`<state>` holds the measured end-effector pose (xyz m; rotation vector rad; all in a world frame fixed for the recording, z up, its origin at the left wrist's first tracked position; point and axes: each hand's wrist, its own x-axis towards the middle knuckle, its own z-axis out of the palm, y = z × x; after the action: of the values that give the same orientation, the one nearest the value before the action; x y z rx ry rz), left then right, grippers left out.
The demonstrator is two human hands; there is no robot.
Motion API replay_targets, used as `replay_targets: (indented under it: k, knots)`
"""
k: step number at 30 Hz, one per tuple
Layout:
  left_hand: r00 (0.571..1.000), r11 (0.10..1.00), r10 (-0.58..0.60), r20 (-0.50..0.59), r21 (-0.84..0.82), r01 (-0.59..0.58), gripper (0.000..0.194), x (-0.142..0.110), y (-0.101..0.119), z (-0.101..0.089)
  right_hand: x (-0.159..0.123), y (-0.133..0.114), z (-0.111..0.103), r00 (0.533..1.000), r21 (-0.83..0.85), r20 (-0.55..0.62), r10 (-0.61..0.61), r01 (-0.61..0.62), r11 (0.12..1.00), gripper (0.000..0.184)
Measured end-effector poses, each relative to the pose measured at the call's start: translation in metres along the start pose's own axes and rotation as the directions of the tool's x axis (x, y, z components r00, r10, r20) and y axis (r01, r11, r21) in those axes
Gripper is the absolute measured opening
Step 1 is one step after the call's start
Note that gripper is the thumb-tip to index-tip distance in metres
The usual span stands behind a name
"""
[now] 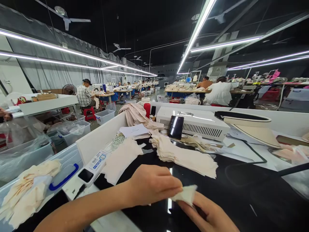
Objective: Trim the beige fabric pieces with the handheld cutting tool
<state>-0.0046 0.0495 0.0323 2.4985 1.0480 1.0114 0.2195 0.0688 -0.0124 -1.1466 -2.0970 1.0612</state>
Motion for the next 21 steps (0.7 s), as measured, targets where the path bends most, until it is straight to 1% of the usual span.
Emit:
replay_targets:
  k: [1,2,4,5,7,9,11,12,14,15,16,17,18,19,21]
  knots:
    - [0.994,0.986,0.094,0.060,0.135,-0.102,0.037,-0.002,0.002,0.003,0.002,0.006,-0.005,0.999,-0.051,-0.030,-0.013,0.012,0.999,0.030]
    - [0.979,0.953,0.163,0.125,0.237,-0.189,0.039,-0.005,0.003,0.007,0.003,0.011,-0.009,0.998,-0.103,-0.060,-0.031,0.025,0.994,0.028]
    - [0.948,0.899,0.237,0.212,0.321,-0.296,0.040,-0.010,0.005,0.019,0.006,0.021,-0.015,0.991,-0.213,-0.104,-0.089,0.065,0.975,0.027]
    - [0.937,0.884,0.267,0.224,0.330,-0.331,0.041,-0.011,0.005,0.026,0.007,0.025,-0.017,0.985,-0.272,-0.119,-0.128,0.092,0.958,0.027]
    - [0.927,0.866,0.321,0.193,0.335,-0.370,0.044,-0.014,0.001,0.044,0.009,0.032,-0.019,0.967,-0.393,-0.112,-0.229,0.168,0.904,0.029]
    - [0.920,0.855,0.360,0.154,0.342,-0.391,0.048,-0.017,-0.006,0.061,0.011,0.036,-0.021,0.936,-0.526,-0.076,-0.344,0.255,0.812,0.034]
    - [0.910,0.835,0.380,0.167,0.361,-0.415,0.052,-0.019,-0.014,0.075,0.013,0.038,-0.024,0.893,-0.670,-0.027,-0.449,0.317,0.671,0.042]
    - [0.901,0.819,0.392,0.187,0.375,-0.435,0.052,-0.019,-0.017,0.080,0.014,0.039,-0.025,0.873,-0.741,-0.008,-0.488,0.322,0.589,0.044]
    - [0.881,0.779,0.414,0.229,0.412,-0.473,0.047,-0.021,-0.022,0.086,0.017,0.041,-0.029,0.832,-0.863,0.007,-0.555,0.285,0.417,0.047]
    - [0.872,0.760,0.423,0.246,0.428,-0.490,0.041,-0.022,-0.024,0.086,0.018,0.041,-0.031,0.804,-0.909,0.001,-0.594,0.249,0.335,0.048]
    - [0.863,0.743,0.432,0.262,0.439,-0.505,0.034,-0.022,-0.024,0.086,0.019,0.041,-0.032,0.770,-0.942,-0.009,-0.639,0.208,0.263,0.048]
    - [0.854,0.730,0.439,0.278,0.444,-0.520,0.028,-0.022,-0.025,0.085,0.019,0.041,-0.033,0.736,-0.962,-0.017,-0.677,0.172,0.211,0.049]
    - [0.846,0.720,0.445,0.294,0.444,-0.533,0.024,-0.022,-0.025,0.084,0.019,0.040,-0.033,0.706,-0.972,-0.019,-0.708,0.153,0.179,0.050]
    - [0.838,0.713,0.450,0.309,0.440,-0.546,0.021,-0.023,-0.025,0.082,0.018,0.038,-0.033,0.686,-0.975,-0.020,-0.727,0.149,0.167,0.051]
    - [0.828,0.709,0.456,0.327,0.429,-0.560,0.020,-0.023,-0.024,0.080,0.015,0.033,-0.030,0.673,-0.966,-0.016,-0.740,0.181,0.186,0.053]
